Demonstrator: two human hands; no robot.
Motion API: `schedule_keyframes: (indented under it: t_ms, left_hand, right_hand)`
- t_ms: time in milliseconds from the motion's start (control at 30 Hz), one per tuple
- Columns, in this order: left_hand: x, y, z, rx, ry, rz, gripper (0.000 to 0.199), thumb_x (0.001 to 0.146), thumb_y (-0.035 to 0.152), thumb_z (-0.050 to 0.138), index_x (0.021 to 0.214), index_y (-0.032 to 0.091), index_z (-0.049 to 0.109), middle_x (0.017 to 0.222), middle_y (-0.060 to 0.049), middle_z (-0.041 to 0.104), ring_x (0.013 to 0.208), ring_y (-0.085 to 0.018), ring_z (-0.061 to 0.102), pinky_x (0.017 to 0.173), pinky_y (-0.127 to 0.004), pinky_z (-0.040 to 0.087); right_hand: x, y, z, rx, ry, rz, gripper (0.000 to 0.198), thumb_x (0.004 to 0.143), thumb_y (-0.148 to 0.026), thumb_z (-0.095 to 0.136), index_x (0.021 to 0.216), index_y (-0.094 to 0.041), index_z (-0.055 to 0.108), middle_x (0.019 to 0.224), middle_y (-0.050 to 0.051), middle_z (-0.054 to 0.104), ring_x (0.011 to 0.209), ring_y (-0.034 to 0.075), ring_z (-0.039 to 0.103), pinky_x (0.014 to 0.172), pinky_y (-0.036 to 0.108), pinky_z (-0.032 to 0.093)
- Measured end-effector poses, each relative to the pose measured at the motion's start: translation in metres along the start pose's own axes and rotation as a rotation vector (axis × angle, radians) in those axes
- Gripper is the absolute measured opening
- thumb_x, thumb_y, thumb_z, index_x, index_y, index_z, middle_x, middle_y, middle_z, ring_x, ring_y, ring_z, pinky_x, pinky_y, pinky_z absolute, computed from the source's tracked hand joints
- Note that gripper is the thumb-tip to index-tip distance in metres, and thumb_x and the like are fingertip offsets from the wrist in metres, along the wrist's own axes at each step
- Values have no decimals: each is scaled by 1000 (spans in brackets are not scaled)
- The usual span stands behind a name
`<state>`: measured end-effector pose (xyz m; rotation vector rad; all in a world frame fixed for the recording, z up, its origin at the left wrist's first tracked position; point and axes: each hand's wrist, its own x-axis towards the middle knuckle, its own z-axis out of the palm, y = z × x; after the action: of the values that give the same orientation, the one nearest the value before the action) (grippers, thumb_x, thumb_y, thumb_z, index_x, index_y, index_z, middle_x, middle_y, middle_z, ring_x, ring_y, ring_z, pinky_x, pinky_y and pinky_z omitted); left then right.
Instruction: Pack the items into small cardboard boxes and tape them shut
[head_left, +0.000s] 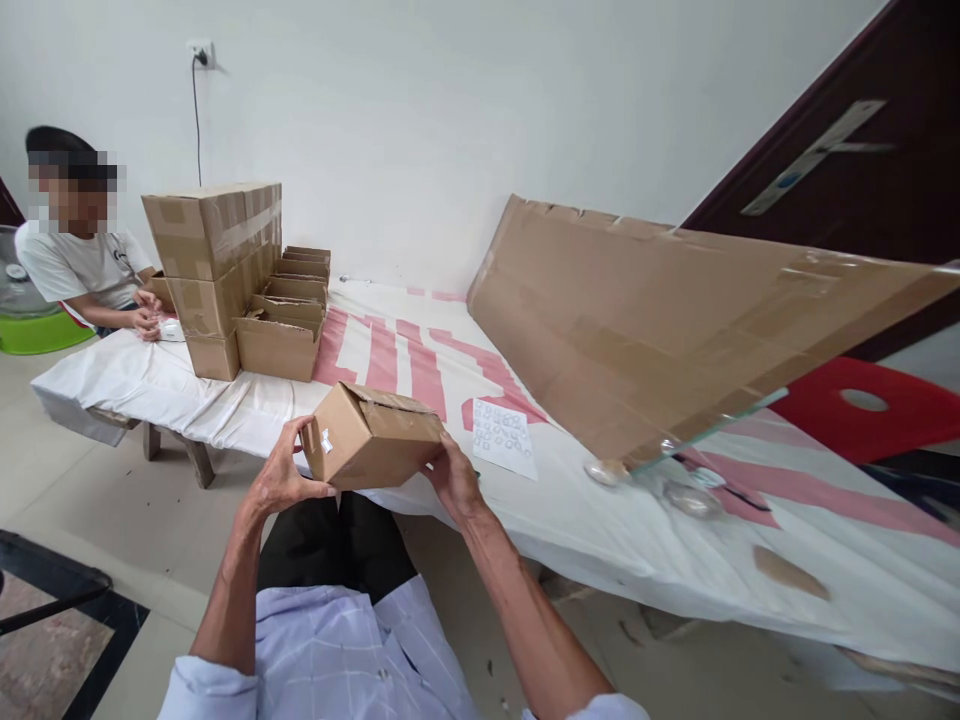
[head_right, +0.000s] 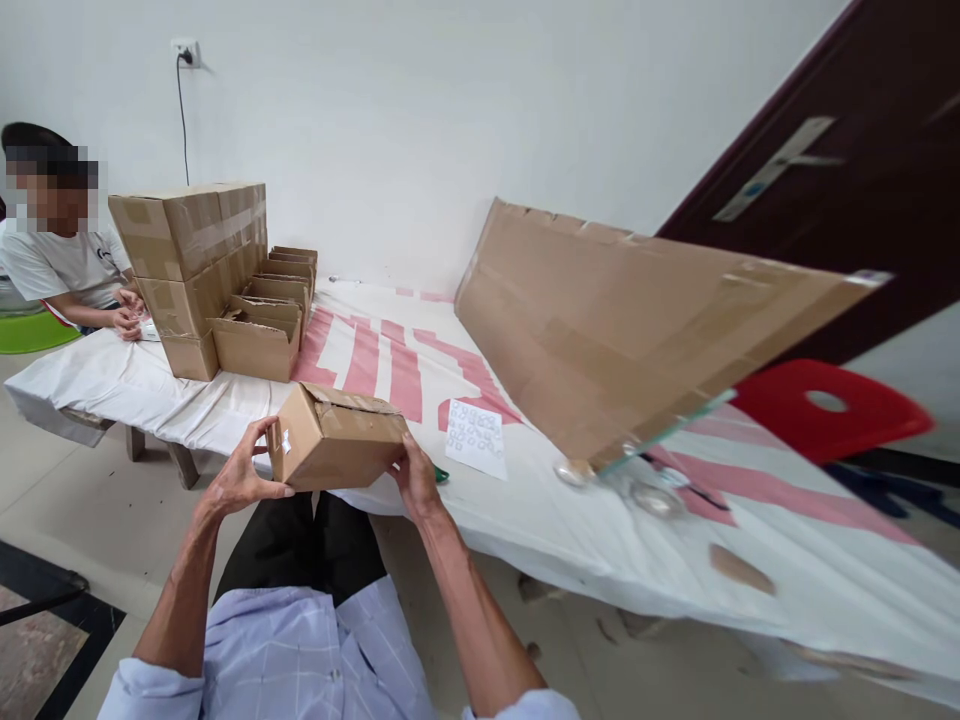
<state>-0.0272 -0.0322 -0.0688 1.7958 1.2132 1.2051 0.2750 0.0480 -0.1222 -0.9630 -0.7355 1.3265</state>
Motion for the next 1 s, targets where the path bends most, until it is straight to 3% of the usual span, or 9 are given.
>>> schedule_keyframes:
  t_ms: [167, 400, 467, 567, 667, 733, 833, 900, 1000]
  left_hand:
    - [1, 9, 3, 42, 61, 53, 107, 60, 42, 97, 151, 28, 44, 150, -14, 48, 138, -39, 52, 109, -57, 52]
    - [-2, 23, -1, 175, 171, 126, 100, 62, 38, 95, 149, 26, 47, 147, -16, 50, 135, -38, 52, 105, -52, 53]
    - [-3, 25, -1, 204, 194, 142, 100, 61, 38, 96, 148, 25, 48, 147, -16, 50, 137, -39, 51, 109, -54, 51]
    - [-2, 28, 3, 232, 210, 157, 102, 59, 39, 97, 148, 25, 49, 146, -17, 49, 138, -40, 50, 112, -55, 49]
    - [0, 31, 9, 250, 209, 174, 104, 59, 41, 98, 149, 25, 48, 146, -17, 48, 138, -40, 49, 113, -55, 48]
    - [1, 33, 13, 260, 205, 188, 105, 60, 41, 98, 150, 26, 47, 147, -17, 48, 139, -40, 48, 114, -56, 46]
    - [2, 38, 18, 272, 206, 204, 107, 60, 42, 99, 151, 26, 46, 146, -17, 47, 139, -41, 46, 116, -57, 44]
    - [2, 40, 20, 274, 212, 210, 107, 60, 44, 99, 151, 26, 46, 146, -17, 47, 139, -41, 46, 116, -58, 44]
    - [2, 44, 23, 278, 221, 209, 108, 59, 42, 99, 152, 26, 46, 144, -16, 47, 137, -40, 47, 116, -59, 44]
  right_hand:
    - [2, -2, 8, -58, -44, -12, 66, 70, -76, 77, 117, -30, 74, 125, 7, 78, 120, 31, 66, 82, 39, 58]
    - [11, 1, 18, -133, -98, -9, 71, 69, -85, 74, 106, -25, 74, 108, 9, 79, 104, 30, 71, 85, 45, 60]
    - [11, -2, 19, -191, -53, -50, 68, 69, -82, 75, 105, -23, 74, 108, 10, 78, 105, 30, 70, 85, 45, 59]
    - [6, -18, 21, -362, 117, -236, 62, 71, -74, 75, 104, -21, 74, 112, 12, 75, 110, 32, 68, 91, 47, 57]
    - [-11, -48, 31, -572, 198, -601, 50, 87, -65, 66, 110, -21, 73, 121, 14, 71, 116, 31, 64, 99, 49, 54]
    - [-29, -71, 43, -703, 142, -867, 39, 96, -55, 62, 114, -23, 73, 123, 14, 70, 118, 31, 63, 102, 51, 53]
    - [-55, -102, 67, -890, -81, -1165, 22, 100, -40, 64, 114, -25, 74, 114, 12, 72, 114, 32, 65, 103, 54, 53]
    - [-69, -115, 81, -1011, -282, -1272, 17, 102, -31, 64, 114, -25, 75, 111, 12, 73, 110, 31, 65, 101, 52, 54]
    - [-79, -122, 96, -1212, -543, -1313, 18, 101, -23, 65, 115, -24, 76, 110, 12, 74, 110, 30, 64, 99, 49, 54]
